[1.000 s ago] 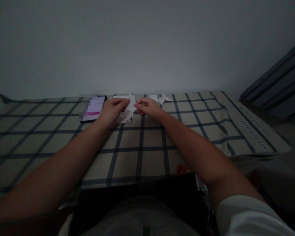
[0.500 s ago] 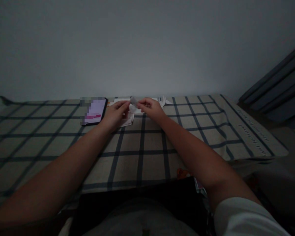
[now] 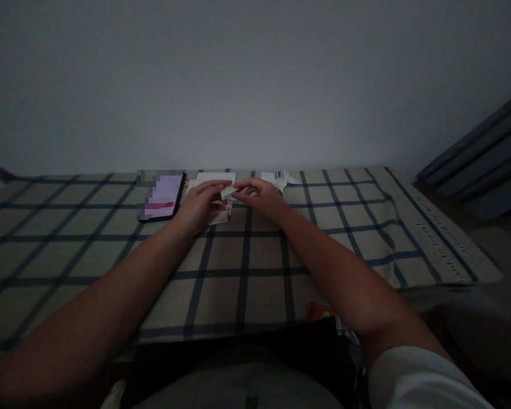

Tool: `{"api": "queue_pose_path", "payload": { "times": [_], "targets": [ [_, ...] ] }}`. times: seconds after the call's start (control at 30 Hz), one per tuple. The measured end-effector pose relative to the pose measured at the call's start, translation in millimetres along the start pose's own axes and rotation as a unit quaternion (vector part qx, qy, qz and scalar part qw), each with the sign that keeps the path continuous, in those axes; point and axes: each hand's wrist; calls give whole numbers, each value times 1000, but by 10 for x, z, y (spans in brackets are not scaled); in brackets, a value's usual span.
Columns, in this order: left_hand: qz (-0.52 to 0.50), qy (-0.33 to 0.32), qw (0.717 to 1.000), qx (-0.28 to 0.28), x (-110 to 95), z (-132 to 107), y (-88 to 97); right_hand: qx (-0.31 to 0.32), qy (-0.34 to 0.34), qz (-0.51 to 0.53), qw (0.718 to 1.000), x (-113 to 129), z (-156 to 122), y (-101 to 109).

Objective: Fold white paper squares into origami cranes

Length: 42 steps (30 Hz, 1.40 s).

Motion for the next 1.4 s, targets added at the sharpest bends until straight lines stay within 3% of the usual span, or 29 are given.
{"api": "queue_pose_path", "payload": {
  "times": [0.23, 0.7, 1.03, 1.4],
  "targets": [
    [-21, 5, 1000, -18, 69, 48, 26, 11, 31, -21, 999, 8, -4, -16],
    [-9, -28, 1000, 8, 78, 27, 29, -25, 22, -39, 999, 44, -20, -18],
    [82, -67, 994, 2, 109, 67, 24, -47, -12, 70, 996, -14, 4, -44],
    [119, -86, 989, 29, 120, 85, 61, -9, -3, 76, 997, -52, -2, -44]
  ]
}}
Point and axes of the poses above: each hand's wrist, its own z-axis towards the middle knuckle, its own y-axis out of the back of the hand, x = y × z, and after that the axes turned 5 degrees about y, right-handed
